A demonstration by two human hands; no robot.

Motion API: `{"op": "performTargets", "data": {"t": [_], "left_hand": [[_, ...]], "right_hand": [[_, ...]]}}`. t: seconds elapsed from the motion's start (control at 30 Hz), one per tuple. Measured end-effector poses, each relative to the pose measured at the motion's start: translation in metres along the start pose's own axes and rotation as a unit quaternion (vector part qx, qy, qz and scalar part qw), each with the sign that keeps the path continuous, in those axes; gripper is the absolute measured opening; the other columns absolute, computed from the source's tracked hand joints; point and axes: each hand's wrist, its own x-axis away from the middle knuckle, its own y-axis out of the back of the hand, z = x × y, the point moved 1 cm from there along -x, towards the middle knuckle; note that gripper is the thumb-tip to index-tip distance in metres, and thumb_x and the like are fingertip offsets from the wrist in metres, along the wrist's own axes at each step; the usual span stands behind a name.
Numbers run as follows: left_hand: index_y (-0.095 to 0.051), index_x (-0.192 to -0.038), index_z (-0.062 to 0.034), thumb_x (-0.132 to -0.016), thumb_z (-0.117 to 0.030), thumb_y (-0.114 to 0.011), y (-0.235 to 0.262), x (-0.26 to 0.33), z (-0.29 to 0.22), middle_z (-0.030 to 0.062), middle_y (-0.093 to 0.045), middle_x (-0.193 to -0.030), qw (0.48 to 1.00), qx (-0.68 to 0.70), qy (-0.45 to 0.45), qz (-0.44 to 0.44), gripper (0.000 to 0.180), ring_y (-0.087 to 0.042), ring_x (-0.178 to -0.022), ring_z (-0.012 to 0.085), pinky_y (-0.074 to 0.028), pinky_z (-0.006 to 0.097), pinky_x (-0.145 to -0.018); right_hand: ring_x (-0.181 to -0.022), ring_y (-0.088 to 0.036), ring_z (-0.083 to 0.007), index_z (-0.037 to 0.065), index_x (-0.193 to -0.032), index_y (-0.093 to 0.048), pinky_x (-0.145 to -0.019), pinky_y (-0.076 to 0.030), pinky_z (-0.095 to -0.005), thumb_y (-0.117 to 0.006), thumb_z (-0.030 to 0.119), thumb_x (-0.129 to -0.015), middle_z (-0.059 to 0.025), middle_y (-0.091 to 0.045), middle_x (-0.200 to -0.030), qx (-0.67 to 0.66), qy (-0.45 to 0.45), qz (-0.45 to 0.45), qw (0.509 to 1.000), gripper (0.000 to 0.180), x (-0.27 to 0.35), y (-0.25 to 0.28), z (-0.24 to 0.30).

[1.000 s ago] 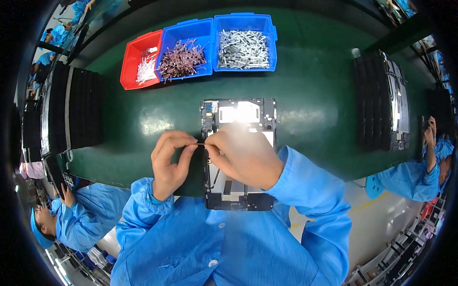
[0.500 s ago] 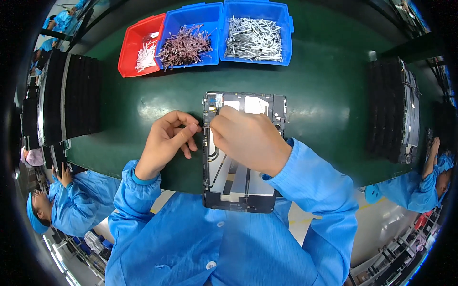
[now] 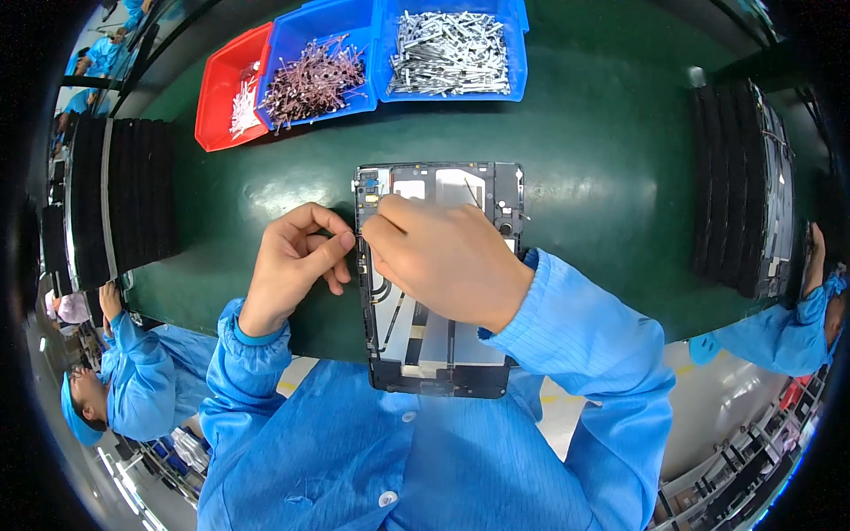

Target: The person assembles electronic components and wires into a tablet housing by hand.

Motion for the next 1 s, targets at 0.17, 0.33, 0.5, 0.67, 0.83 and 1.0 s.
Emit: {"op": "performTargets", "data": {"t": [0.17, 0.33, 0.5, 0.67, 0.83, 1.0], "left_hand": [[-0.061, -0.102, 0.0052, -0.096, -0.003, -0.070, -0.001, -0.001, -0.002, 0.0091, -0.067, -0.089, 1.000, 0.002, 0.000, -0.006, 0.013, -0.069, -0.066, 0.0109, -0.056, 0.024, -0.054], [-0.061, -0.101, 0.0044, -0.096, -0.002, -0.069, -0.003, 0.000, 0.000, 0.0079, -0.067, -0.085, 1.000, -0.005, -0.004, -0.008, 0.012, -0.069, -0.065, 0.0106, -0.056, 0.023, -0.053], [-0.060, -0.101, 0.0045, -0.096, -0.003, -0.070, -0.003, 0.000, 0.001, 0.0085, -0.067, -0.085, 1.000, -0.009, -0.010, -0.009, 0.013, -0.069, -0.065, 0.0107, -0.056, 0.023, -0.053], [-0.060, -0.098, 0.0055, -0.094, 0.001, -0.068, 0.003, -0.007, -0.011, 0.0106, -0.067, -0.092, 0.998, -0.036, 0.027, 0.033, 0.010, -0.070, -0.068, 0.0133, -0.059, 0.025, -0.055], [-0.060, -0.096, 0.0049, -0.093, 0.002, -0.067, 0.003, -0.010, -0.017, 0.0107, -0.067, -0.094, 0.997, -0.039, 0.042, 0.043, 0.008, -0.072, -0.071, 0.0151, -0.061, 0.027, -0.059], [-0.060, -0.095, 0.0040, -0.092, 0.001, -0.067, 0.002, -0.009, -0.018, 0.0109, -0.068, -0.094, 0.997, -0.042, 0.046, 0.035, 0.008, -0.072, -0.072, 0.0156, -0.062, 0.027, -0.062]], "right_hand": [[-0.065, -0.065, -0.0250, 0.008, -0.092, -0.063, -0.054, -0.054, -0.0382, -0.075, 0.010, -0.082, -0.0057, -0.055, -0.085, -0.001, -0.001, -0.006, 1.000, 0.015, 0.001, 0.000, 0.000], [-0.065, -0.065, -0.0249, 0.008, -0.092, -0.063, -0.055, -0.054, -0.0381, -0.075, 0.010, -0.082, -0.0055, -0.054, -0.085, -0.002, 0.005, -0.009, 1.000, 0.015, 0.002, 0.000, 0.000], [-0.064, -0.065, -0.0248, 0.008, -0.092, -0.063, -0.055, -0.054, -0.0379, -0.074, 0.010, -0.083, -0.0057, -0.054, -0.085, 0.003, 0.014, -0.021, 1.000, 0.015, 0.002, -0.002, 0.000], [-0.071, -0.066, -0.0229, 0.006, -0.088, -0.056, -0.053, -0.051, -0.0391, -0.071, 0.013, -0.084, -0.0051, -0.053, -0.083, 0.009, 0.011, -0.010, 1.000, 0.017, 0.002, -0.001, 0.001], [-0.069, -0.065, -0.0233, 0.007, -0.088, -0.056, -0.053, -0.050, -0.0391, -0.072, 0.015, -0.084, -0.0048, -0.053, -0.083, 0.008, 0.012, -0.013, 1.000, 0.018, 0.003, -0.002, 0.000], [-0.067, -0.065, -0.0241, 0.006, -0.088, -0.056, -0.053, -0.050, -0.0394, -0.072, 0.015, -0.084, -0.0050, -0.053, -0.083, 0.010, 0.019, -0.016, 1.000, 0.019, 0.002, -0.002, 0.000]]}}
